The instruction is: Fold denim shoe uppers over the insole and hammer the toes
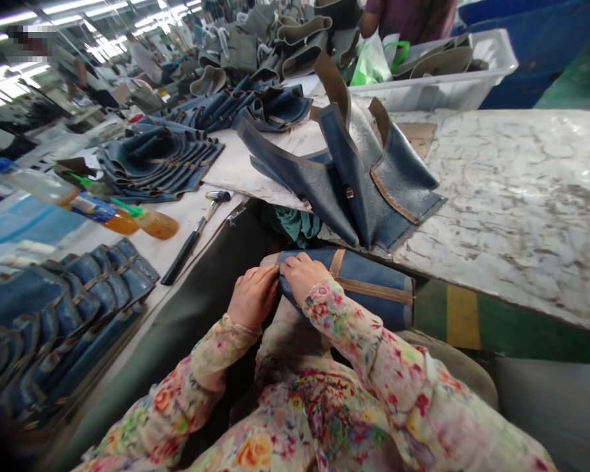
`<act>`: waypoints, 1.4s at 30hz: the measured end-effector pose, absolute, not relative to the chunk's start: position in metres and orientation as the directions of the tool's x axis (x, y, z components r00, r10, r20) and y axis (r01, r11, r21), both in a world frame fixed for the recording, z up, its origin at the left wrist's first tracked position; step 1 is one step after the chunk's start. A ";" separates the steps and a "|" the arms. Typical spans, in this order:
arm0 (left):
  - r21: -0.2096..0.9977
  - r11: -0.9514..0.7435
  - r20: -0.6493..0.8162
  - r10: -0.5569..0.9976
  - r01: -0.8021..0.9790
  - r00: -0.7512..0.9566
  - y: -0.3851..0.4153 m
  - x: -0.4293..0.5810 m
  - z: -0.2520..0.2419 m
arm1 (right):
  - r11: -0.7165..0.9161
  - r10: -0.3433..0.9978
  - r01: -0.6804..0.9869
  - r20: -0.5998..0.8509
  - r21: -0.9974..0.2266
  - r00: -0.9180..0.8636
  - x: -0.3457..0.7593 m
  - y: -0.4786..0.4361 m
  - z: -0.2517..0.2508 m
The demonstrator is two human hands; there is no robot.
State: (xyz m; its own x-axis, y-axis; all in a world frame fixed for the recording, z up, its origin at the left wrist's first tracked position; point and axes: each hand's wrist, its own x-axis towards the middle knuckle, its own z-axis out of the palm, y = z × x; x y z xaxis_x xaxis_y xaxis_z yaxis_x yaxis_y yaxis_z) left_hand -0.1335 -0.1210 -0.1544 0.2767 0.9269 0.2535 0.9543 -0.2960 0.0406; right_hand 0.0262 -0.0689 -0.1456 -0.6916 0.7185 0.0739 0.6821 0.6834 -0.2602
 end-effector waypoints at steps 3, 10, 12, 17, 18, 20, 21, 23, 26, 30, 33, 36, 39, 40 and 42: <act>0.068 -0.264 0.238 0.941 0.962 0.241 -0.121 -0.136 -0.156 | 0.683 0.716 0.678 0.069 -0.271 -0.694 0.020 -0.064 -0.145; 0.022 -0.270 0.202 0.944 0.963 0.260 -0.122 -0.130 -0.155 | 0.674 0.733 0.706 0.078 -0.219 -0.675 0.045 -0.070 -0.144; 0.012 -0.265 0.199 0.946 0.964 0.258 -0.122 -0.130 -0.156 | 0.673 0.737 0.717 0.084 -0.179 -0.671 0.063 -0.077 -0.147; 0.024 -0.272 0.191 0.946 0.962 0.262 -0.122 -0.132 -0.157 | 0.661 0.750 0.744 0.131 -0.101 -0.648 0.107 -0.101 -0.150; 0.032 -0.272 0.190 0.947 0.962 0.261 -0.123 -0.132 -0.156 | 0.651 0.757 0.755 0.132 -0.080 -0.640 0.111 -0.106 -0.149; 0.049 -0.265 0.191 0.949 0.963 0.252 -0.124 -0.132 -0.156 | 0.634 0.770 0.772 0.131 -0.047 -0.625 0.115 -0.112 -0.148; 0.056 -0.261 0.191 0.950 0.964 0.246 -0.125 -0.132 -0.156 | 0.632 0.771 0.774 0.135 -0.045 -0.622 0.115 -0.114 -0.147; 0.062 -0.248 0.191 0.954 0.967 0.232 -0.127 -0.132 -0.156 | 0.635 0.767 0.770 0.167 -0.062 -0.619 0.116 -0.116 -0.150; 0.065 -0.227 0.187 0.959 0.972 0.211 -0.126 -0.137 -0.152 | 0.637 0.757 0.766 0.262 -0.089 -0.599 0.126 -0.117 -0.160; 0.072 -0.208 0.238 0.953 0.975 0.186 -0.113 -0.171 -0.132 | 0.580 0.785 0.803 0.357 -0.139 -0.506 0.154 -0.125 -0.178; 0.067 -0.045 0.369 0.929 0.997 0.017 -0.096 -0.215 -0.113 | 0.555 0.803 0.814 0.365 -0.170 -0.471 0.169 -0.138 -0.184; 0.093 0.104 0.410 0.902 0.990 -0.134 -0.075 -0.258 -0.108 | 0.519 0.822 0.834 0.380 -0.189 -0.425 0.170 -0.150 -0.184; 0.133 0.233 0.382 0.885 0.963 -0.267 -0.057 -0.283 -0.114 | 0.454 0.851 0.862 0.397 -0.226 -0.345 0.164 -0.156 -0.181; 0.145 0.268 0.356 0.884 0.952 -0.303 -0.053 -0.285 -0.115 | 0.441 0.857 0.866 0.398 -0.236 -0.328 0.163 -0.157 -0.180; 0.158 0.303 0.294 0.894 0.940 -0.337 -0.051 -0.283 -0.113 | 0.435 0.862 0.866 0.392 -0.247 -0.321 0.161 -0.159 -0.179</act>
State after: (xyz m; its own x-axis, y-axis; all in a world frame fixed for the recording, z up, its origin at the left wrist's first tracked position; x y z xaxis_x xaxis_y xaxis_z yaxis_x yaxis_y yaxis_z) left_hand -0.2827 -0.0511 -0.1127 -0.3375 0.8943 0.2939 0.9399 0.3029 0.1577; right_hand 0.1613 -0.1593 -0.1792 -0.3212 0.8621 0.3918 0.8660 0.4349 -0.2469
